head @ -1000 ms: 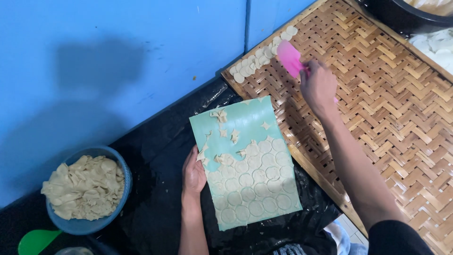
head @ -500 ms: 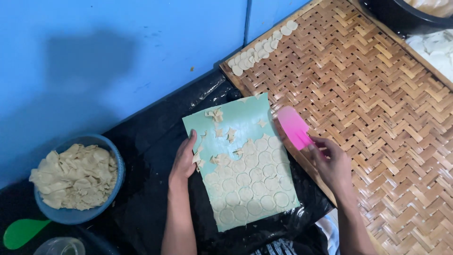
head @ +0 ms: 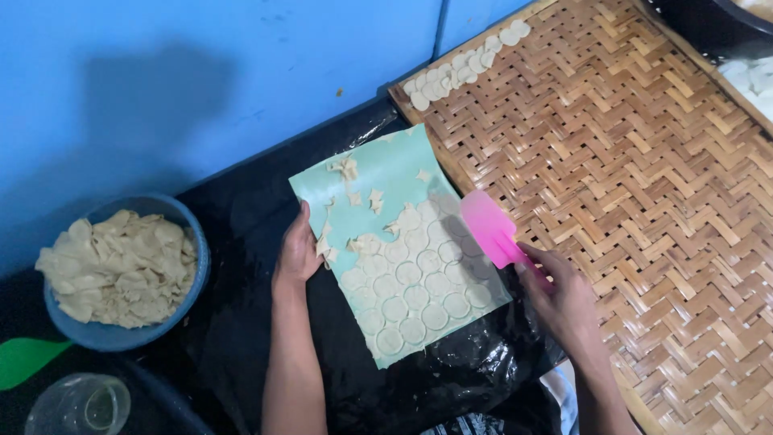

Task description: Arranging small circular pieces of dough onto a woven bamboo drying tray.

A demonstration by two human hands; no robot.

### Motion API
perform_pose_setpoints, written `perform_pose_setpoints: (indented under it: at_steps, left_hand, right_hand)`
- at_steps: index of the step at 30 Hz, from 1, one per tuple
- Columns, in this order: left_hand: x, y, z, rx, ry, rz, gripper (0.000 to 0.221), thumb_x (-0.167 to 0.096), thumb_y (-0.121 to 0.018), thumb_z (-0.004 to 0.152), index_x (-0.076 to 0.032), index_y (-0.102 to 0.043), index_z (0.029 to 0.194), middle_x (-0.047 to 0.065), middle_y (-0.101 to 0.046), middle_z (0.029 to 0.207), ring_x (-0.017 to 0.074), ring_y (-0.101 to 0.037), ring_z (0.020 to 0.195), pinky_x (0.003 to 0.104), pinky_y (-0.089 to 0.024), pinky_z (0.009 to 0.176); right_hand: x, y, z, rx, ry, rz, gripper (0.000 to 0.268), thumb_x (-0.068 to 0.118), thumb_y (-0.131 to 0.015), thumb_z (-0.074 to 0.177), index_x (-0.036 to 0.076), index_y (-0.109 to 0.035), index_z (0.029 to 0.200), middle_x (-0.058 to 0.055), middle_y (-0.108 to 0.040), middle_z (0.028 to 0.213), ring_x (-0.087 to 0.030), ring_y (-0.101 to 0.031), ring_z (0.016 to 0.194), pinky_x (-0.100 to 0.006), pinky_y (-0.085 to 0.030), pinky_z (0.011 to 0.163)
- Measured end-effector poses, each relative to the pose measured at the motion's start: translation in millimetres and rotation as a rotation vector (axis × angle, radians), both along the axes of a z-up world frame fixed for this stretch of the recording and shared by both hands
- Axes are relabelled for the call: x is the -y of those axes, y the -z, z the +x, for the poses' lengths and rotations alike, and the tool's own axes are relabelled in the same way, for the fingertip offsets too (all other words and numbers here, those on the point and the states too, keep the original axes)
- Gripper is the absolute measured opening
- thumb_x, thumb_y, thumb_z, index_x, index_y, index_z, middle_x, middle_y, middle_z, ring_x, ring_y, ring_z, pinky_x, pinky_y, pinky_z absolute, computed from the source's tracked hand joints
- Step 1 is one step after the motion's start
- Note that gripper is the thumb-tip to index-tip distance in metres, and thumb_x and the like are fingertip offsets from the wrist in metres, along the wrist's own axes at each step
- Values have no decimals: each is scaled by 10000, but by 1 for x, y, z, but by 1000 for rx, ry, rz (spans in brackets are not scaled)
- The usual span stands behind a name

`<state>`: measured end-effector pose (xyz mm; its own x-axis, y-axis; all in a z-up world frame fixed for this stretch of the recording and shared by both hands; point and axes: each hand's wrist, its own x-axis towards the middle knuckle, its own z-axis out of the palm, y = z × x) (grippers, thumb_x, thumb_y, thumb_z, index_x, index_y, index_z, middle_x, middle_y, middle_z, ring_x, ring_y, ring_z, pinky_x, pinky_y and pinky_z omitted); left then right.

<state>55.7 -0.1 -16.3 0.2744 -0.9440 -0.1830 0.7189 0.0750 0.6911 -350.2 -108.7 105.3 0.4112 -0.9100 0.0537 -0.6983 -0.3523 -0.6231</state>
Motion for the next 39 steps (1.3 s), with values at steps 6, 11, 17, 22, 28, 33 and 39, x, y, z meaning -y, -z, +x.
perform_pose_setpoints:
  at_steps: [6,11,17,22,28,33,39]
  left_hand:
    - [-11,18,15,102,119,-63,952,-737,-343,1054,75,-509,1522,194,-631,1406,259,-591,1181,371,-462,984]
    - [-8,-1,10,97,120,-3,1028,-788,-313,968,81,-497,1484,187,-620,1403,262,-600,1229,384,-477,1048]
    - [-7,-7,10,48,132,-31,1043,-799,-322,944,77,-467,1492,196,-573,1473,291,-575,1320,422,-447,1128]
    - [-7,-9,9,49,125,-29,1066,-809,-318,939,85,-450,1506,211,-561,1482,312,-563,1331,444,-437,1122]
    - [-10,-14,8,79,165,-46,1129,-853,-309,892,79,-423,1520,212,-544,1507,318,-553,1356,474,-423,1145]
    - [-10,-13,12,96,179,13,1146,-861,-306,887,87,-418,1520,218,-535,1504,332,-545,1346,502,-415,1141]
    - [-11,-27,3,71,137,-52,1146,-856,-305,889,90,-382,1530,243,-482,1541,349,-509,1380,521,-412,1142]
  right_hand:
    - [-33,-15,42,30,-39,89,366,188,-699,914,107,-712,1270,-105,-733,965,-236,-721,725,-369,-583,655]
    - [-48,-10,82,77,-445,17,341,128,-683,898,150,-706,1237,-67,-723,1031,-227,-745,731,-364,-607,627]
    - [-45,1,115,33,-644,-142,383,114,-690,887,160,-701,1266,-59,-707,1021,-289,-713,789,-418,-579,641]
    - [-39,17,128,-28,-676,-216,379,145,-687,901,162,-698,1279,-57,-698,1019,-276,-701,817,-417,-571,631]
    - [-28,22,135,30,-641,-348,407,106,-668,887,133,-692,1292,-61,-692,1055,-259,-700,846,-401,-571,634]
    - [-25,3,135,71,-467,-275,292,117,-666,942,136,-714,1229,-83,-706,994,-318,-699,758,-441,-559,625]
    - [-34,1,118,81,-466,-142,316,104,-673,898,121,-719,1210,-96,-710,977,-325,-703,683,-439,-559,595]
